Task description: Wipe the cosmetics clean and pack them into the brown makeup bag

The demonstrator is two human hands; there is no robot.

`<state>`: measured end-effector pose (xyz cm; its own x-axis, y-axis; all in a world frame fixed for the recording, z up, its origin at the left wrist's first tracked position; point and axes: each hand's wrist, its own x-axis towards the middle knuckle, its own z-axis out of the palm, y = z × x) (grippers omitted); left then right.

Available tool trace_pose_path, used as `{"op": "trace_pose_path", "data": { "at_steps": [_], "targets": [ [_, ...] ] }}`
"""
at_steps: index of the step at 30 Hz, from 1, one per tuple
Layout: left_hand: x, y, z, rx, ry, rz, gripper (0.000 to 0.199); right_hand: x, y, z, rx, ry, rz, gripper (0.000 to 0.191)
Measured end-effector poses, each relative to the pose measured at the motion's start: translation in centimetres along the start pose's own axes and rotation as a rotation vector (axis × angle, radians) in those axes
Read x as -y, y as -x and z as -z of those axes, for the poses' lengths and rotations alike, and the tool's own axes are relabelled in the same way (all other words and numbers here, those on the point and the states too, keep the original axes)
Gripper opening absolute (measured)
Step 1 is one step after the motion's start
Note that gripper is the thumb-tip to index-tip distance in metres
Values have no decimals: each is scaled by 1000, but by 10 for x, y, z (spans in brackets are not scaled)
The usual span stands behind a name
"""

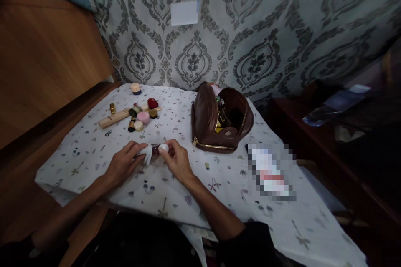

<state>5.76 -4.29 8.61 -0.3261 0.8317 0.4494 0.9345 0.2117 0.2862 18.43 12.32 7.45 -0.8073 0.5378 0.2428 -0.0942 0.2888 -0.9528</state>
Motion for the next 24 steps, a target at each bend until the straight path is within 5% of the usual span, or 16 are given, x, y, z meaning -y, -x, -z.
{"op": "trace_pose_path", "data": {
  "at_steps": [6, 17, 24],
  "targets": [
    [22, 3, -3, 46, 54, 128, 26, 0, -3, 4, -62, 50, -20, 31],
    [28, -6, -6, 27, 126, 179, 29, -10, -7, 2, -26, -34, 45, 33],
    [-5, -16, 2, 1, 105, 10, 27, -9, -5, 2, -34, 6, 68, 25]
  ]
}}
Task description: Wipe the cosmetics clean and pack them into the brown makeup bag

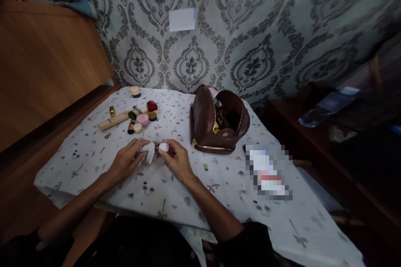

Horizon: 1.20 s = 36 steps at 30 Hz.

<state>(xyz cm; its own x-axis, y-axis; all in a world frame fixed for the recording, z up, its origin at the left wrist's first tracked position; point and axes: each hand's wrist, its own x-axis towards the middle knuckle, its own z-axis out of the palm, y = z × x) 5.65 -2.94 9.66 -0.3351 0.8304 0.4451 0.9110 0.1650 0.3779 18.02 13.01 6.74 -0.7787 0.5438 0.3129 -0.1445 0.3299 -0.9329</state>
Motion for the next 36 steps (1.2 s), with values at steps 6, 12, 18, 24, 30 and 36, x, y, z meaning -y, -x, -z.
{"op": "trace_pose_path", "data": {
  "at_steps": [6, 12, 18, 24, 30, 36],
  "targets": [
    [-14, -10, -5, 26, -148, -56, 29, 5, 1, 1, -9, 46, 2, 21],
    [27, -8, -13, 47, -94, 140, 27, 5, 0, 3, -53, 111, -55, 26],
    [36, -4, -14, 36, 43, 143, 29, 6, 0, 4, -53, 147, -42, 24],
    [11, -10, -8, 10, 97, 99, 30, 6, 1, 4, 25, 100, 45, 30],
    [-19, -11, -5, 53, 56, -13, 30, 3, 4, 0, 39, 22, -3, 29],
    [0, -14, -12, 99, -64, 88, 31, 4, 3, 1, 7, -21, -46, 27]
  ]
}}
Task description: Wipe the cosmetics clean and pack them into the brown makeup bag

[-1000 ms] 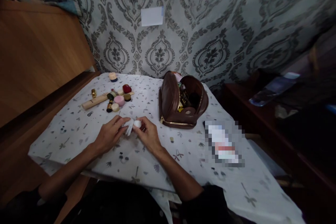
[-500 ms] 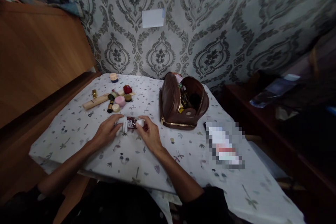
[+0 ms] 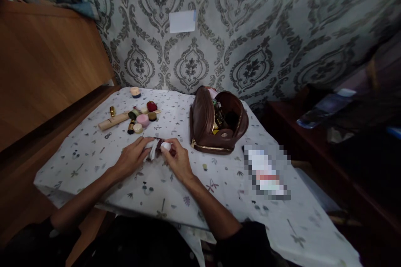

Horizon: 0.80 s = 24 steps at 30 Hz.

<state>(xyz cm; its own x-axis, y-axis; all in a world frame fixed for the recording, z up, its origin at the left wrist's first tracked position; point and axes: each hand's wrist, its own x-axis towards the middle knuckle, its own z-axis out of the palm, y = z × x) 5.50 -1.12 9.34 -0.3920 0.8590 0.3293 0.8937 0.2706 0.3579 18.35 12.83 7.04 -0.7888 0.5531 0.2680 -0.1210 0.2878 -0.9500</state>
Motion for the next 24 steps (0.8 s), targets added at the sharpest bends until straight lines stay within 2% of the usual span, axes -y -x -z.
{"op": "trace_pose_path", "data": {
  "at_steps": [4, 7, 11, 14, 17, 24],
  "targets": [
    [25, -2, -5, 35, 20, 75, 32, 1, -2, 4, -20, 43, -7, 27],
    [32, 0, -7, 15, 88, 70, 31, 1, -4, 6, -23, 142, 46, 25],
    [14, 4, -4, -40, 165, 3, 31, 1, -3, 6, -5, 196, 124, 25],
    [-6, 5, 0, -26, 149, -82, 33, 1, -2, 5, -11, 199, 99, 23],
    [-11, 3, -2, -9, 65, -90, 33, 2, -1, 5, -39, 233, 71, 23],
    [26, -8, -15, 28, 61, 89, 35, 3, -2, 7, -122, 238, 7, 27]
  ]
}}
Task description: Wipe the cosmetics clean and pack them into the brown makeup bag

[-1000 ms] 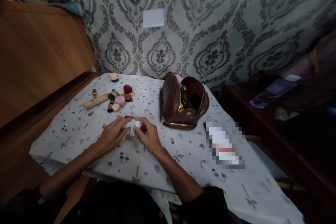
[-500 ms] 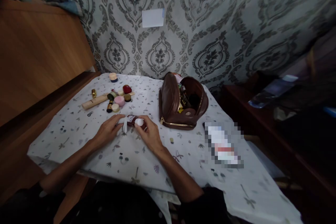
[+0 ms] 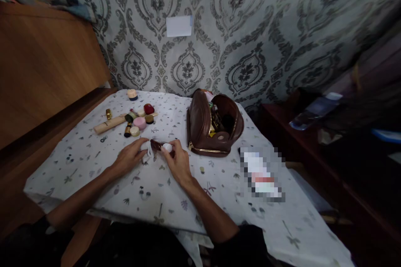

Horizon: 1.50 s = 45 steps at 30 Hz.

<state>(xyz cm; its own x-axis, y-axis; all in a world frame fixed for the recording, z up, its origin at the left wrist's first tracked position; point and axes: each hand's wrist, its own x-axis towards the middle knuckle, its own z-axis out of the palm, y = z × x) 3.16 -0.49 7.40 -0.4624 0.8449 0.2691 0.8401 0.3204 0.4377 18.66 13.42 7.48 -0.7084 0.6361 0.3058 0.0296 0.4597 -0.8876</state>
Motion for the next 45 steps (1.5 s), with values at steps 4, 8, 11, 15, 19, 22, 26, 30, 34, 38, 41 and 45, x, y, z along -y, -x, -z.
{"op": "trace_pose_path", "data": {
  "at_steps": [4, 8, 11, 15, 19, 22, 26, 30, 34, 38, 41, 45],
  "targets": [
    [-7, -4, -2, -27, 47, -67, 35, -2, -3, -1, -34, -123, -91, 32],
    [-34, -8, -4, 39, 4, -185, 34, -5, -5, -3, -54, -256, -134, 35],
    [-46, -12, -7, 92, -53, -237, 33, -6, -5, 1, -64, -218, -103, 32],
    [-34, -20, -17, 66, -83, -247, 41, -4, -6, 23, -40, -76, -57, 27],
    [-11, -29, -32, 42, -85, -311, 37, 5, -4, 60, 32, 28, -52, 22],
    [0, -31, -42, 12, -60, -381, 35, 16, 1, 88, 82, 69, -79, 22],
    [7, -32, -49, -7, -36, -389, 35, 33, 5, 123, 114, 151, -150, 25],
    [12, -34, -49, -23, 46, -391, 36, 57, -7, 165, 7, 147, -198, 29],
    [21, -33, -50, -25, 63, -388, 37, 80, -36, 203, -255, 238, -119, 29],
    [32, -26, -60, -10, 25, -383, 40, 88, -67, 214, -345, 552, -28, 33],
    [40, -22, -66, 54, 10, -362, 42, 82, -83, 209, -336, 804, 18, 35],
    [48, -20, -69, 85, -4, -358, 44, 70, -93, 202, -280, 1033, -10, 35]
  ]
}}
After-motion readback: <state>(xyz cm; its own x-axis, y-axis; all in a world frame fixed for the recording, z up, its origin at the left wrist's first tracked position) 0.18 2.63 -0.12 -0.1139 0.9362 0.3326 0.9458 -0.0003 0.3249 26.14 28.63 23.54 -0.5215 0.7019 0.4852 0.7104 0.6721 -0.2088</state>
